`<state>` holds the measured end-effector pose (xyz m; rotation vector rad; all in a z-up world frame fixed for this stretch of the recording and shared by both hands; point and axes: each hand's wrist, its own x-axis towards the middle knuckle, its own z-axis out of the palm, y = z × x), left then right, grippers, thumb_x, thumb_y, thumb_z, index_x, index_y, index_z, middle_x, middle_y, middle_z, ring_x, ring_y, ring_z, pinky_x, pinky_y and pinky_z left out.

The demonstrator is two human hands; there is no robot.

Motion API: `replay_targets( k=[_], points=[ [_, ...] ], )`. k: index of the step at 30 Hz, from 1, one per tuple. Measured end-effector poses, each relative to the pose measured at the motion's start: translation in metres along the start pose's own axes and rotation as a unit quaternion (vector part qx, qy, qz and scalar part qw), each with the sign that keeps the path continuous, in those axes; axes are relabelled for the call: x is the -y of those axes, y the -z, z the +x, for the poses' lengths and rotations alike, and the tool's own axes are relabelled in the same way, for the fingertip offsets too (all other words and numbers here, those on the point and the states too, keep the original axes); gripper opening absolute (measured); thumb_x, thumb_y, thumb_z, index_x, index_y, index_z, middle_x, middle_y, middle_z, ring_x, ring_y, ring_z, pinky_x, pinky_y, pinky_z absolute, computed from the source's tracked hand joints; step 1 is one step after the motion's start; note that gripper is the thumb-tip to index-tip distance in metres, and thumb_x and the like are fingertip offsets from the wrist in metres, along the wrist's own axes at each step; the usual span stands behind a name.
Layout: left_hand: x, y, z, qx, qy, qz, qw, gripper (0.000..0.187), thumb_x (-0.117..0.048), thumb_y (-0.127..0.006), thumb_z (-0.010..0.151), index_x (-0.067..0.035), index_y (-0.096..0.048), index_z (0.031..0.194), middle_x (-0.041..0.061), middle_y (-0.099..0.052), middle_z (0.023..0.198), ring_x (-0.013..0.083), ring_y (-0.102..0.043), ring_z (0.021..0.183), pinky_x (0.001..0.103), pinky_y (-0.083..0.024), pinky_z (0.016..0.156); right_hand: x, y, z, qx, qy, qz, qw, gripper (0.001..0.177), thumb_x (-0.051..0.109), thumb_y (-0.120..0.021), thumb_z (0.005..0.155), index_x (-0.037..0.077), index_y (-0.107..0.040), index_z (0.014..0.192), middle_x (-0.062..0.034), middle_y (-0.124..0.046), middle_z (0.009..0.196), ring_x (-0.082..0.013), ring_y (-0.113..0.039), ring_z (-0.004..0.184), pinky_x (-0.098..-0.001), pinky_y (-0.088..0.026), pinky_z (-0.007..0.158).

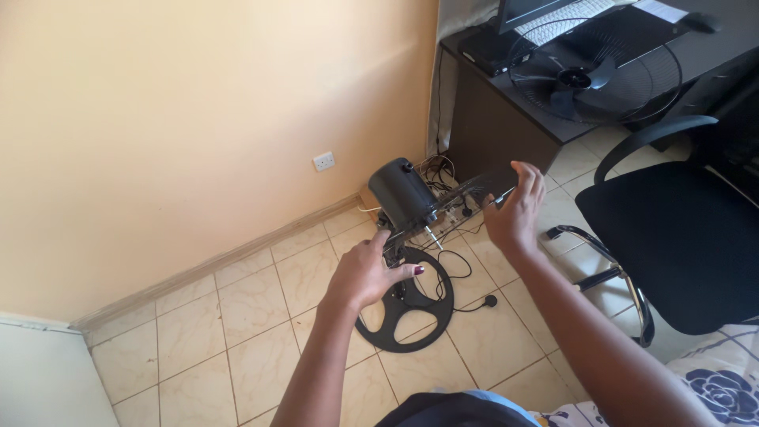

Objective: The person assembles a standing fan by hand. They attach the front grille, insert the fan blades, and secure the rear grille onto the fan motor housing.

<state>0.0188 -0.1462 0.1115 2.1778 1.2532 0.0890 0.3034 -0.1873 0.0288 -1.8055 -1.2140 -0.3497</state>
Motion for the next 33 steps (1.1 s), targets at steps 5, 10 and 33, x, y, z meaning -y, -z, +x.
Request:
replay_targets(
  k=[5, 10, 33],
  points=[
    [0.002, -0.014, 0.011, -0.060, -0.059, -0.011, 0.996, 0.097, -0.061, -0.085, 0.070, -0.005, -0.049, 0.141, 0.023, -0.066, 0.121, 0.0385, -0.067, 0.109, 0.046, -0.054, 0.093, -0.022, -0.006, 0.018, 0.018, 0.018, 0.029, 0.999, 0.072, -0.006, -0.076, 0.077, 0.002, -0.039, 0.139, -0.0251, -0.044, 0.140, -0.0437, -0.044, 0.135, -0.0516, -0.037, 0.116],
    [-0.021, -0.009, 0.015, 0.010, 0.000, 0.000, 1.000, 0.090, -0.047, -0.085, 0.070, -0.009, -0.048, 0.143, 0.022, -0.070, 0.116, 0.0369, -0.068, 0.110, 0.044, -0.054, 0.096, -0.038, -0.005, 0.043, 0.080, 0.001, 0.040, 0.996, 0.071, -0.002, -0.077, 0.079, 0.003, -0.041, 0.139, -0.0229, -0.043, 0.144, -0.0412, -0.049, 0.131, -0.0473, -0.044, 0.107],
    [-0.132, -0.053, 0.040, -0.122, 0.183, -0.121, 0.968, 0.097, -0.037, -0.092, 0.061, -0.026, -0.050, 0.149, 0.015, -0.068, 0.132, 0.0296, -0.067, 0.122, 0.039, -0.052, 0.104, -0.111, -0.035, 0.159, 0.282, 0.116, 0.144, 0.941, 0.070, 0.002, -0.075, 0.077, 0.005, -0.043, 0.140, -0.0243, -0.046, 0.136, -0.0450, -0.050, 0.129, -0.0490, -0.046, 0.107]
  ],
)
